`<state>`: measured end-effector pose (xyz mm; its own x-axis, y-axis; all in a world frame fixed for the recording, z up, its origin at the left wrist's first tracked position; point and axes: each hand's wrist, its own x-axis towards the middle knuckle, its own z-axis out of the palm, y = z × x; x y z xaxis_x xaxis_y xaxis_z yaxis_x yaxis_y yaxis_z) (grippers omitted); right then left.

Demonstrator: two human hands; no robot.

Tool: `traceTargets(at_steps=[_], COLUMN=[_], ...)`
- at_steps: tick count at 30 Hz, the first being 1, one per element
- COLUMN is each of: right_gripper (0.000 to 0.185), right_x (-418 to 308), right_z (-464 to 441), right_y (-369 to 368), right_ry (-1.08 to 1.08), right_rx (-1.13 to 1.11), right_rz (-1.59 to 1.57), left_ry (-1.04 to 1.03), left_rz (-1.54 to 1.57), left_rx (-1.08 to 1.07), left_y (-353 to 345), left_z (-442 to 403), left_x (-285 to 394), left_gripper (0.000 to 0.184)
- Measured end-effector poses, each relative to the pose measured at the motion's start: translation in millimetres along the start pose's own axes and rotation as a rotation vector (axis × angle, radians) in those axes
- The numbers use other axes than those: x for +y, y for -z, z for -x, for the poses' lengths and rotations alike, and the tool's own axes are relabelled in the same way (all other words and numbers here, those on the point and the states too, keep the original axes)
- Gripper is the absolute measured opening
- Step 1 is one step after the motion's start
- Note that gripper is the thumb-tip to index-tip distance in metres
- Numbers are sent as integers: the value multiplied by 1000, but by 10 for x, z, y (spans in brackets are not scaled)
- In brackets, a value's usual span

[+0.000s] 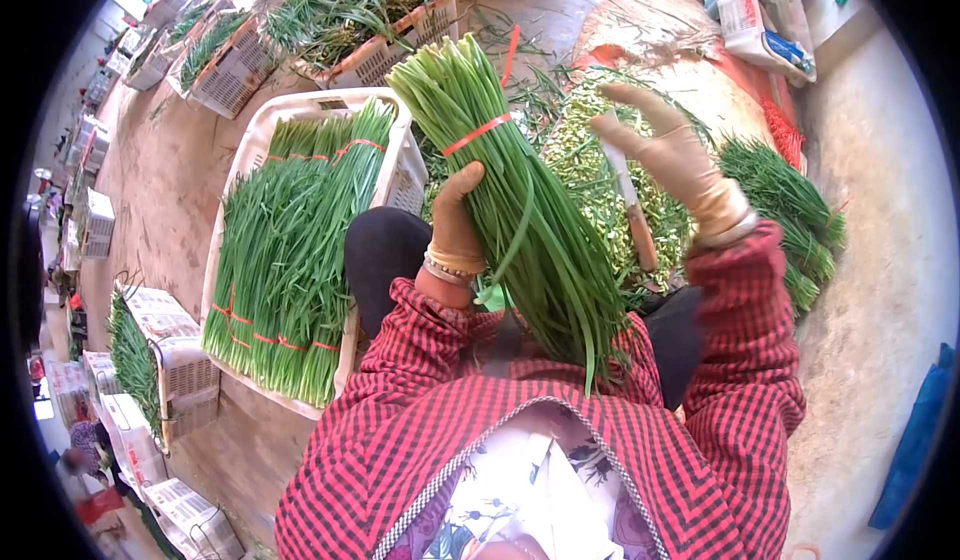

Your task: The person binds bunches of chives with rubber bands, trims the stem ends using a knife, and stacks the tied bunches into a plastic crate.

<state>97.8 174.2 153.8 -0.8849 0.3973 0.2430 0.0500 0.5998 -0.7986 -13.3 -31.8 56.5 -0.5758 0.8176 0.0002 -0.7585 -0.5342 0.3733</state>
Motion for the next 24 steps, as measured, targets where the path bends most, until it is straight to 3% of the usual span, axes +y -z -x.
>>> traceTargets(at_steps=[1, 3, 4, 11, 16, 19, 24], right_gripper=[42, 39, 37, 27, 23, 16, 21], right_x=[-97, -327, -370, -531, -511, -540, -645], right_z=[11, -37, -103, -394, -421, -419, -752], right_y=[-172, -371, -464, -617, -658, -618, -97], right_ry=[189, 198, 321, 229, 175, 6, 144], right_rx=[-7, 9, 75, 56, -3, -43, 272], right_rz=[31, 54, 41, 105, -68, -250, -192], left_ry=[0, -1, 1, -52, -20, -51, 16], left_rz=[-48, -84, -122, -251, -194, -204, -247], left_rx=[-13, -46, -49, 15, 22, 19, -8], left_y=[-4, -13, 0, -66, -49, -66, -35], left_z=[-2, 13, 16, 59, 72, 72, 57], left_x=[-19, -50, -72, -139, -96, -105, -114], left_gripper=[50, 50, 51, 48, 54, 54, 54])
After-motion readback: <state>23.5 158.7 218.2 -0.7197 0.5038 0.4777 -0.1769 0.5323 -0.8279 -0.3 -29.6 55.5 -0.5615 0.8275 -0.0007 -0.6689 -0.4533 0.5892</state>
